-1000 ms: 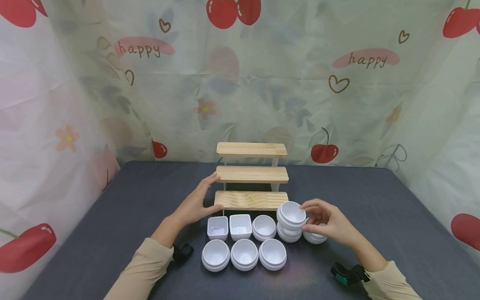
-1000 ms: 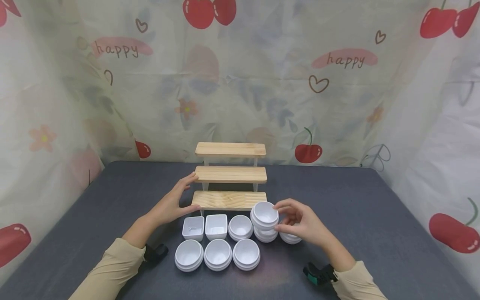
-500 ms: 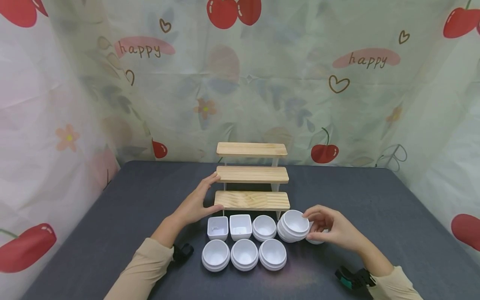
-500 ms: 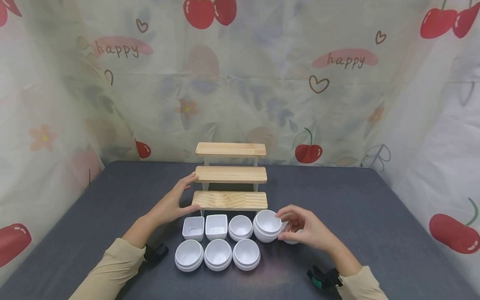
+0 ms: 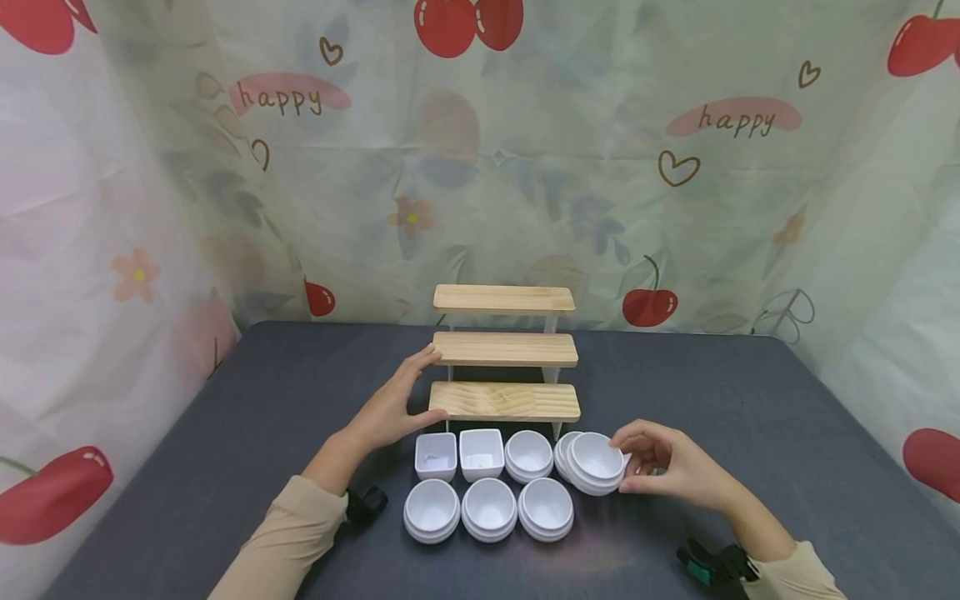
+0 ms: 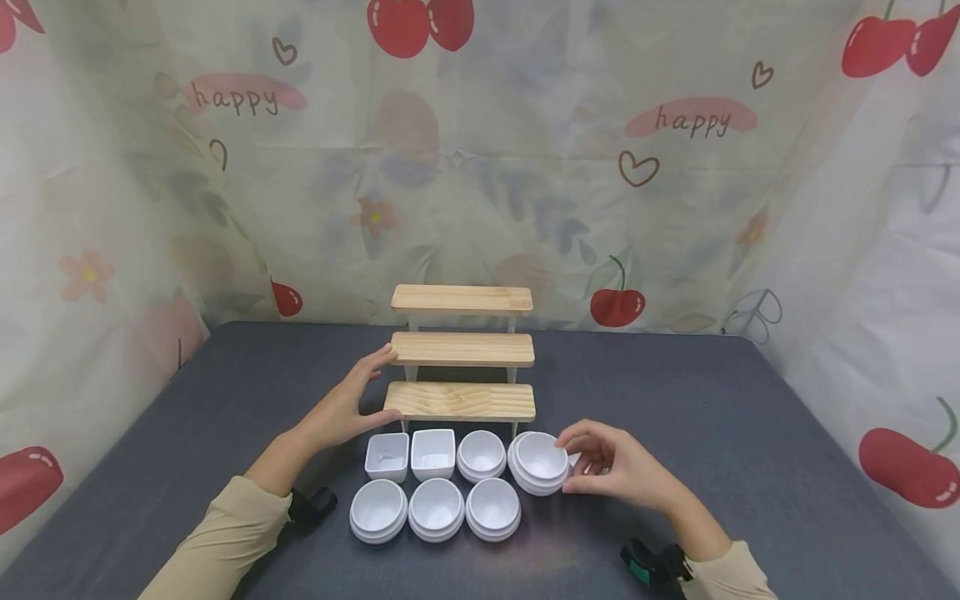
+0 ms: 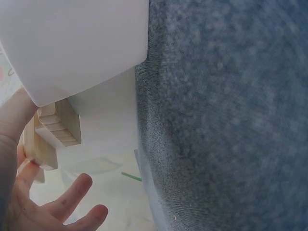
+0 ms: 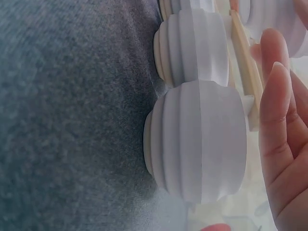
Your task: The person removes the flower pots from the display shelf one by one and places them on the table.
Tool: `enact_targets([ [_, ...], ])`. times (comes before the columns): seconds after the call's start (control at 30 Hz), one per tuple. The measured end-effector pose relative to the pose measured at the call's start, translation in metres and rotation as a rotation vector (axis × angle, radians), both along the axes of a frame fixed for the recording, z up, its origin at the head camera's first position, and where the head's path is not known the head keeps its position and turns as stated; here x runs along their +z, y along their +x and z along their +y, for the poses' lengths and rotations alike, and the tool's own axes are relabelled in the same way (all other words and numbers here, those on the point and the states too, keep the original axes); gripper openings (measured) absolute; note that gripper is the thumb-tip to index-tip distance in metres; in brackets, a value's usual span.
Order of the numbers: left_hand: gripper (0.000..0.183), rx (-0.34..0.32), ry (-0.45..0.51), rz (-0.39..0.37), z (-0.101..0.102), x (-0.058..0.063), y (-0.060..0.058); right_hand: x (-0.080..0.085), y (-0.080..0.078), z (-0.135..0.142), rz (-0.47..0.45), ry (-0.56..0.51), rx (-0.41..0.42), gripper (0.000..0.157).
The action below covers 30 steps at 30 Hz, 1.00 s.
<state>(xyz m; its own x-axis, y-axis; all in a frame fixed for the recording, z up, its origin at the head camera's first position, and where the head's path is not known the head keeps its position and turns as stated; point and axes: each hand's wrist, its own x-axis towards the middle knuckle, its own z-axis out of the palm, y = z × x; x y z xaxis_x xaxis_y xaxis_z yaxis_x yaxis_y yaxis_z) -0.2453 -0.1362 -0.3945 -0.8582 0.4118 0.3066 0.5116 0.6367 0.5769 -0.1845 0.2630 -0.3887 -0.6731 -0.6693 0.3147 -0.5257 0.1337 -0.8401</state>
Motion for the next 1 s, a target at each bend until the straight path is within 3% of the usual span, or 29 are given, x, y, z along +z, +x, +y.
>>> enact_targets([
  [0.43, 0.086, 0.002, 0.001, -0.007, 0.0001, -0.0002, 0.0010, -0.0027, 0.0045, 0.0042, -0.044, -0.024, 0.062, 0.042],
  [1.0, 0.086, 0.008, 0.000, -0.013, 0.0001, -0.0001, -0.0001, -0.0086, 0.0069, 0.0102, -0.089, 0.010, 0.073, 0.040],
])
